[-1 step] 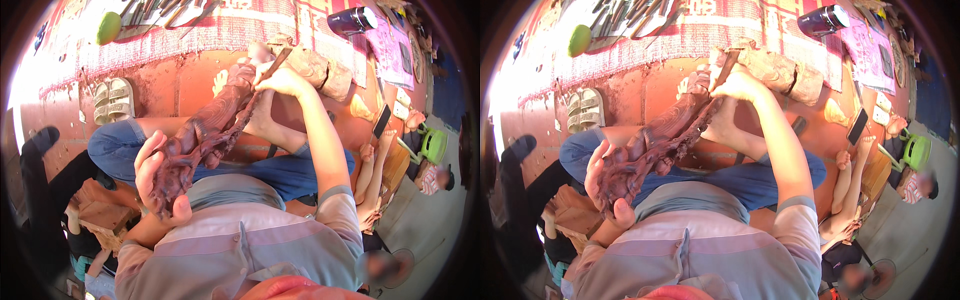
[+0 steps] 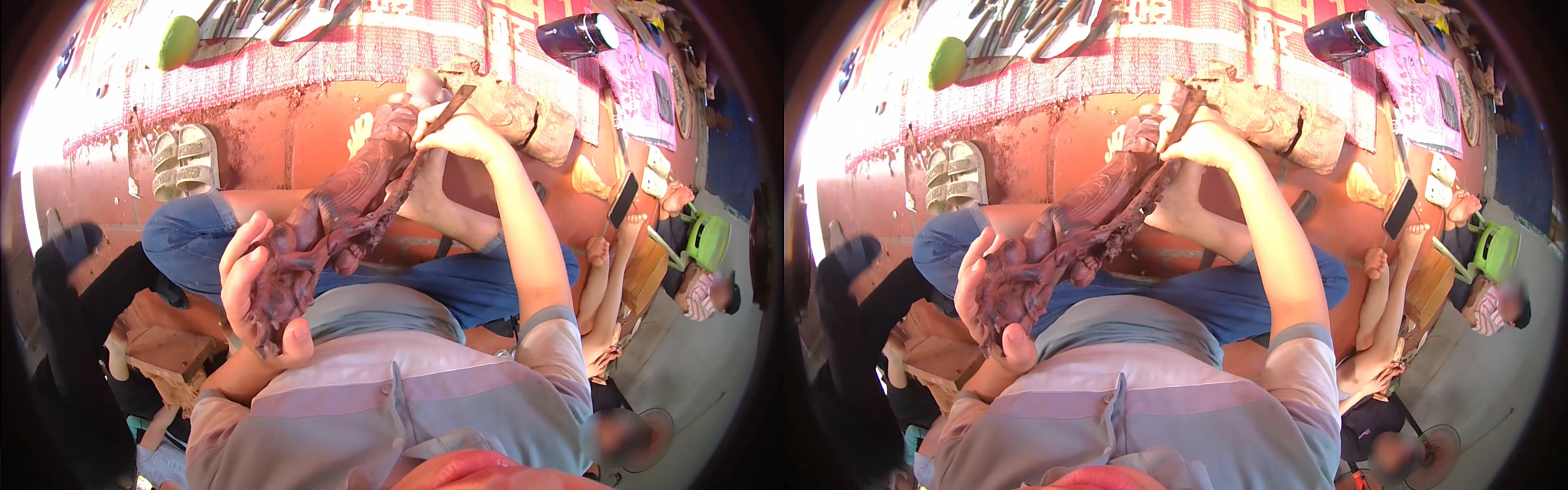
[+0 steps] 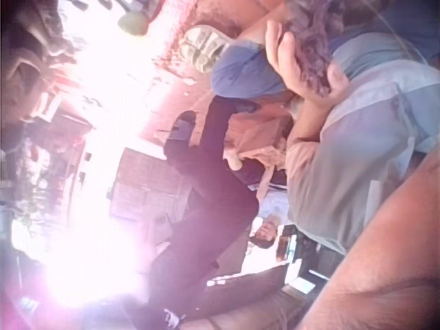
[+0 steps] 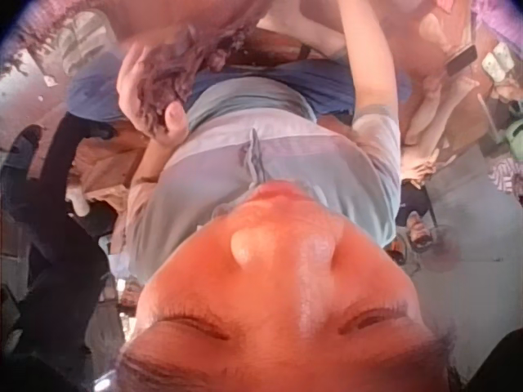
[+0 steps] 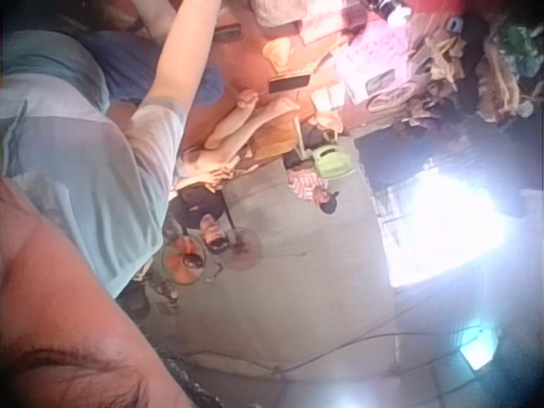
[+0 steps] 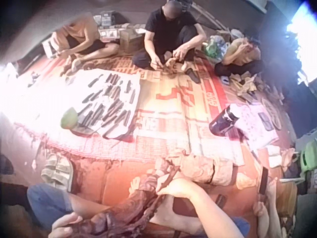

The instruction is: The person sits cross-legged on a mat and carves a dark reddish-brown piece of wood using a small knife. They hold the wood in their left hand and use the knife in their right hand to shape the surface, occasionally rotating the object to access different areas.

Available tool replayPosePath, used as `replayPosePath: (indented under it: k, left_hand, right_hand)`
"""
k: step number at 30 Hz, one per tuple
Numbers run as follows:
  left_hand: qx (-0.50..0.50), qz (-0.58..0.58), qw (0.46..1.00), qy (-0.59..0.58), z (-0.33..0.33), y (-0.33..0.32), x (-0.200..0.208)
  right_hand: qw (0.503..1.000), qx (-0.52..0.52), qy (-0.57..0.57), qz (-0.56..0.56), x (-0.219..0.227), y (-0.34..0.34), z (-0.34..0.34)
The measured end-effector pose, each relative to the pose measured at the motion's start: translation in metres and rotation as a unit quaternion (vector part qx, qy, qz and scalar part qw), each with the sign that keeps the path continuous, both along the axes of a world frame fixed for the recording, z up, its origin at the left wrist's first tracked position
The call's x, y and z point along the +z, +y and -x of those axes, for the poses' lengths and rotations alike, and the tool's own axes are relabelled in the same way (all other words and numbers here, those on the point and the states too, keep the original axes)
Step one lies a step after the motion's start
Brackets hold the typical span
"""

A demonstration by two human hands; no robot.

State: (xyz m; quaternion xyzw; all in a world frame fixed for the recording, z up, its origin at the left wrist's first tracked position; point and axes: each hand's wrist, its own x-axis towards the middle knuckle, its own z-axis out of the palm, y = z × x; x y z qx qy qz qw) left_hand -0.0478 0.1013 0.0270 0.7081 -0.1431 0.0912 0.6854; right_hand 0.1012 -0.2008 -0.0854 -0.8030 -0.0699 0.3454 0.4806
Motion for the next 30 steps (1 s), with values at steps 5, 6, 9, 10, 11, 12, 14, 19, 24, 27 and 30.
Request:
replayPosePath:
  k: [5,6,9,10,11,12,14,19,24,27,30]
  left_hand:
    - [0.005,-0.026,1.0,0.002,0.002,0.005,0.001]
    - [-0.001,-0.03,1.0,0.005,0.001,0.006,0.002]
    - [0.001,-0.047,0.999,0.009,0.002,0.008,0.002]
    - [0.008,-0.05,0.999,0.004,0.002,0.008,0.001]
    - [0.011,-0.051,0.999,-0.003,0.001,0.008,0.0]
    - [0.011,-0.043,0.999,-0.001,0.001,0.007,0.0]
    - [0.014,-0.029,0.999,0.004,0.001,0.005,0.002]
    - [0.017,-0.062,0.998,-0.015,0.001,0.008,0.002]
    - [0.005,-0.086,0.996,-0.026,-0.002,0.012,0.001]
    - [0.012,-0.066,0.997,-0.04,-0.006,0.008,0.003]
    - [0.027,-0.033,0.999,-0.031,-0.003,0.004,0.001]
  right_hand:
    - [1.0,0.003,-0.027,-0.012,0.007,-0.001,-0.015]
    - [0.999,-0.005,-0.024,-0.026,0.0,-0.006,-0.011]
    - [0.999,0.004,0.018,-0.028,0.002,-0.001,0.001]
    - [0.999,-0.011,0.039,-0.029,0.001,0.0,-0.001]
    - [0.998,-0.028,0.057,-0.028,0.001,-0.001,-0.005]
    - [0.999,-0.013,0.032,-0.004,0.002,-0.003,-0.008]
    - [0.999,0.017,-0.018,0.04,0.004,-0.002,-0.016]
    - [0.999,0.031,0.032,0.011,-0.005,-0.001,-0.005]
    - [0.999,0.007,0.043,-0.007,-0.012,-0.01,-0.016]
    - [0.999,0.031,0.028,-0.013,-0.005,-0.004,-0.002]
    - [1.0,0.014,0.016,0.009,-0.013,-0.008,-0.008]
